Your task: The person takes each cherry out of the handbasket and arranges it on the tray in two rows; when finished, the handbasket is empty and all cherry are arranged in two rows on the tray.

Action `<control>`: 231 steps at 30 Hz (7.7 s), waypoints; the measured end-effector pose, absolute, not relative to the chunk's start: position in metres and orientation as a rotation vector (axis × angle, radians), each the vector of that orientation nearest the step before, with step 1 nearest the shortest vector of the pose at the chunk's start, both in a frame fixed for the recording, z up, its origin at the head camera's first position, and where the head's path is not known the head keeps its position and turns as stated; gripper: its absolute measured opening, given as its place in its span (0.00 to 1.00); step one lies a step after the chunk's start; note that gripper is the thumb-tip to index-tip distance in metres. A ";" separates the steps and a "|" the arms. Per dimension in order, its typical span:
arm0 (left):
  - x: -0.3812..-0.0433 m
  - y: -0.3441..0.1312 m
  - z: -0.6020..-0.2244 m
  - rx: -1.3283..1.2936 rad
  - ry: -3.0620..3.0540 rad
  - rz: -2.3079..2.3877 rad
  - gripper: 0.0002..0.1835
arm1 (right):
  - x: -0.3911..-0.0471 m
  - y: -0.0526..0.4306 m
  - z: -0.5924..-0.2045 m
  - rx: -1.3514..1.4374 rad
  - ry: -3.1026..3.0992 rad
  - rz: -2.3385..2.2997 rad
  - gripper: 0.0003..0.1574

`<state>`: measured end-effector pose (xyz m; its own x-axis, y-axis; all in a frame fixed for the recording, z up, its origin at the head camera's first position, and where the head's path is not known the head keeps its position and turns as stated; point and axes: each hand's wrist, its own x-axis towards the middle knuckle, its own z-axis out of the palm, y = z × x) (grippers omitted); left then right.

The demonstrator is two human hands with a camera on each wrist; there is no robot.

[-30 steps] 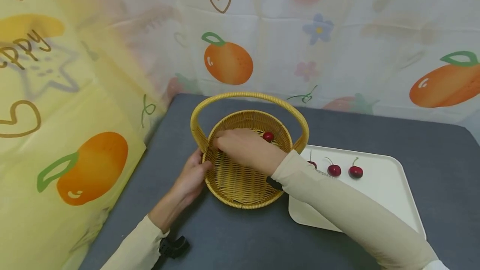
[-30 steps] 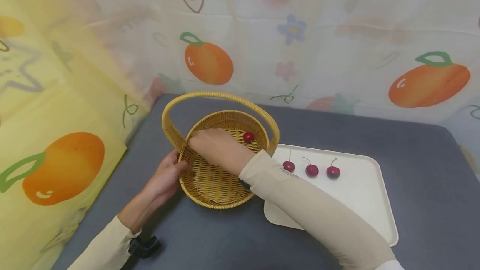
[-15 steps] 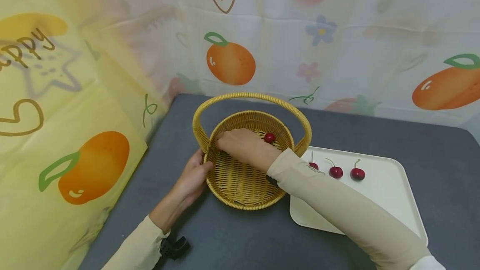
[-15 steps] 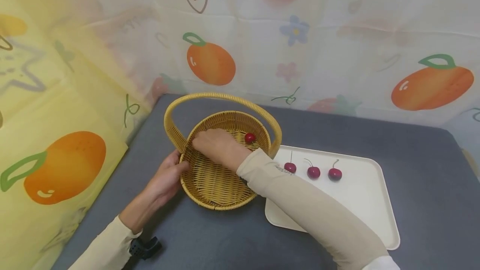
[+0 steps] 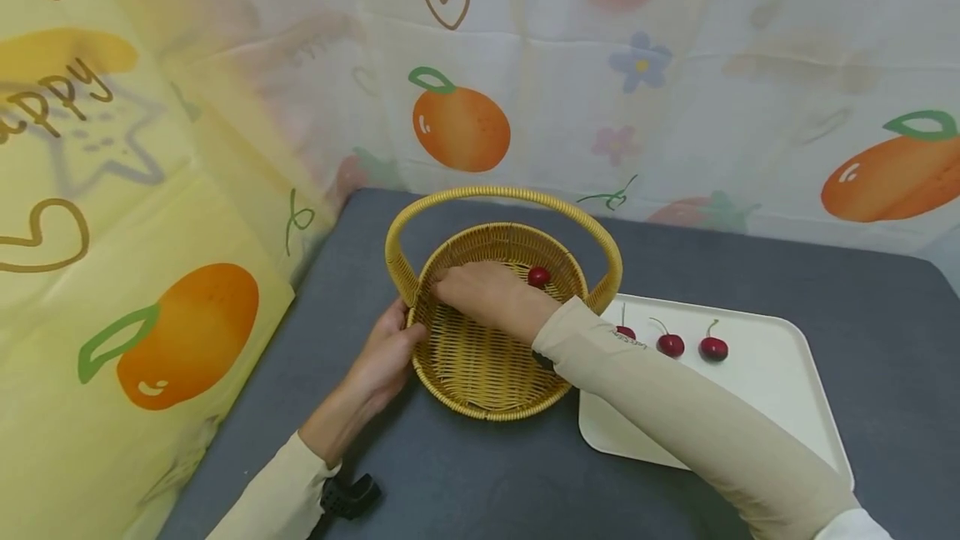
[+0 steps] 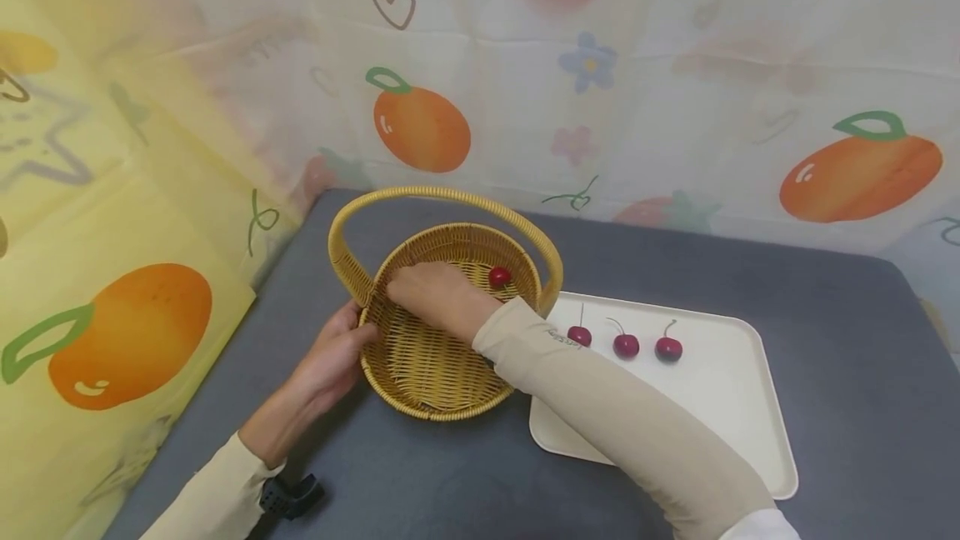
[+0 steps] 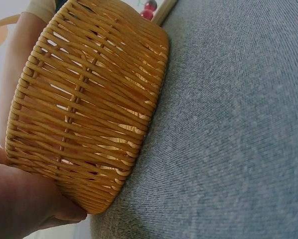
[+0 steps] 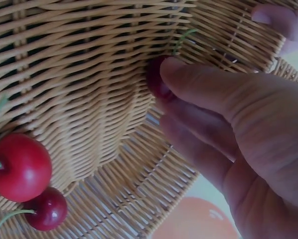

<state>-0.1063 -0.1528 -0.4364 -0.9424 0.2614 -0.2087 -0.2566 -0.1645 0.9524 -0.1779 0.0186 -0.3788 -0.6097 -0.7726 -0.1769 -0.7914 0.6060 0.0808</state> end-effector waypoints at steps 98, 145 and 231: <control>-0.099 -0.173 -0.434 0.011 1.780 2.160 0.39 | -0.038 0.215 -0.388 -0.420 3.029 -0.648 0.11; -0.099 -0.170 -0.435 0.022 1.750 2.183 0.40 | -0.118 0.067 -0.326 -0.823 3.044 -0.506 0.14; -0.097 -0.190 -0.439 -0.019 1.787 2.185 0.38 | -0.007 0.249 -0.392 -1.131 3.157 -0.476 0.15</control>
<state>-0.0972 -0.1904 -0.4385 -0.9496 0.2343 -0.2085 -0.2508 -0.1681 0.9533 -0.0068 0.2490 -0.3925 -0.7502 -0.5793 0.3189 -0.6475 0.7412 -0.1768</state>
